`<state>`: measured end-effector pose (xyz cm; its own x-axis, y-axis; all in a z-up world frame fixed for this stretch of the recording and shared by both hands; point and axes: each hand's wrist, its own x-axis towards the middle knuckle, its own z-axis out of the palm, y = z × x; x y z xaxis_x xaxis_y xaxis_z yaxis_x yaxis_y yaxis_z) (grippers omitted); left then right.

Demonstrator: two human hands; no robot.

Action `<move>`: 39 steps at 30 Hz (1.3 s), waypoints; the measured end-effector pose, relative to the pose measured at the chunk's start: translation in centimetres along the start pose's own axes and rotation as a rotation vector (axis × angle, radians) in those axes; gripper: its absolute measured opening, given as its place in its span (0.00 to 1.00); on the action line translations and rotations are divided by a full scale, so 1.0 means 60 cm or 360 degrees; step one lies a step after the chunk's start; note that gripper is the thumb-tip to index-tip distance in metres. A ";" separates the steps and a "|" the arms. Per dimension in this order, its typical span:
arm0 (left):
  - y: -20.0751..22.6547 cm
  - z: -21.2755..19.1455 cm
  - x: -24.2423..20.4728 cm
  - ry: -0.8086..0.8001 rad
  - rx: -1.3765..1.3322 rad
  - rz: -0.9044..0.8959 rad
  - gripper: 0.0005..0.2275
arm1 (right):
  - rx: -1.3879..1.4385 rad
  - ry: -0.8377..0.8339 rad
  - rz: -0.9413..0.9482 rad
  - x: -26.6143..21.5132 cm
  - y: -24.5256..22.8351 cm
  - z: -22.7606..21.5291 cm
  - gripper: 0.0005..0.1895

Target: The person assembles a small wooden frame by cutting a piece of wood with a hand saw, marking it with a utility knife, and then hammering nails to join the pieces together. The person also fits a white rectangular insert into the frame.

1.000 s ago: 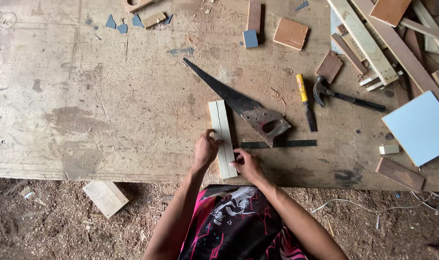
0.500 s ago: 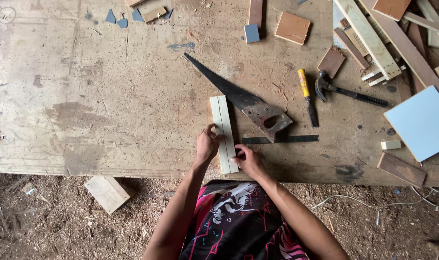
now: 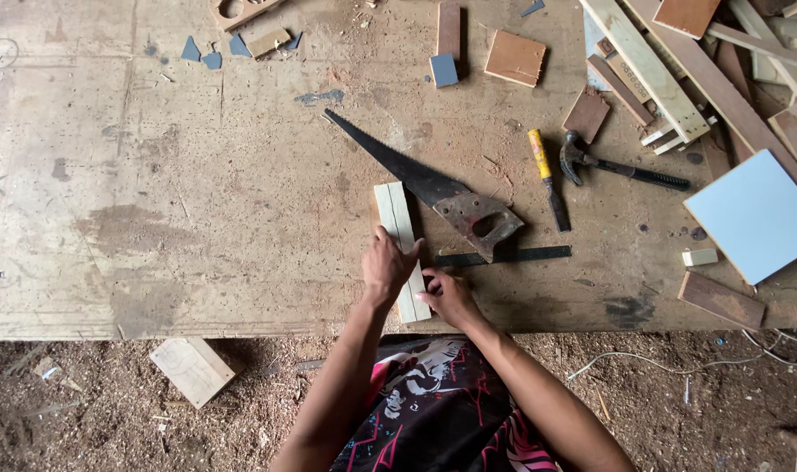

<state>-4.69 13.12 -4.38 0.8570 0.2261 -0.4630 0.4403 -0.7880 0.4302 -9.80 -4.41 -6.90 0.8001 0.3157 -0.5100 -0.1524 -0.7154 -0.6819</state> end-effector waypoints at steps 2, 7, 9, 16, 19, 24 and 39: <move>0.018 -0.006 0.005 0.0002 0.0145 -0.0049 0.40 | 0.0007 -0.0030 0.0052 -0.006 -0.011 -0.005 0.29; 0.020 0.001 0.023 -0.0045 0.0268 -0.0106 0.40 | -0.0002 -0.0083 -0.0099 -0.010 -0.025 -0.004 0.25; 0.007 0.003 0.018 0.0128 0.0208 0.0038 0.42 | 0.0003 -0.0054 -0.0255 -0.017 -0.011 -0.002 0.22; 0.009 -0.071 -0.066 -0.0019 -0.0061 0.0122 0.39 | 0.0238 0.0783 -0.0473 -0.003 0.070 -0.093 0.12; 0.039 -0.103 -0.111 0.0095 -0.0325 0.0243 0.45 | 0.0249 0.0979 -0.0449 0.007 0.091 -0.168 0.10; 0.087 -0.122 -0.154 0.0436 -0.0452 0.0535 0.46 | 0.0221 0.1030 -0.0511 0.031 0.108 -0.259 0.09; -0.015 -0.076 -0.068 -0.0102 0.0808 0.0204 0.45 | -0.0528 0.0963 0.0067 0.269 0.181 -0.413 0.25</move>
<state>-7.36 15.54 0.65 0.8705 0.0866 -0.4845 0.1343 -0.9888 0.0645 15.81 -22.53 -9.55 0.9951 -0.0509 -0.0848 -0.0822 -0.9028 -0.4221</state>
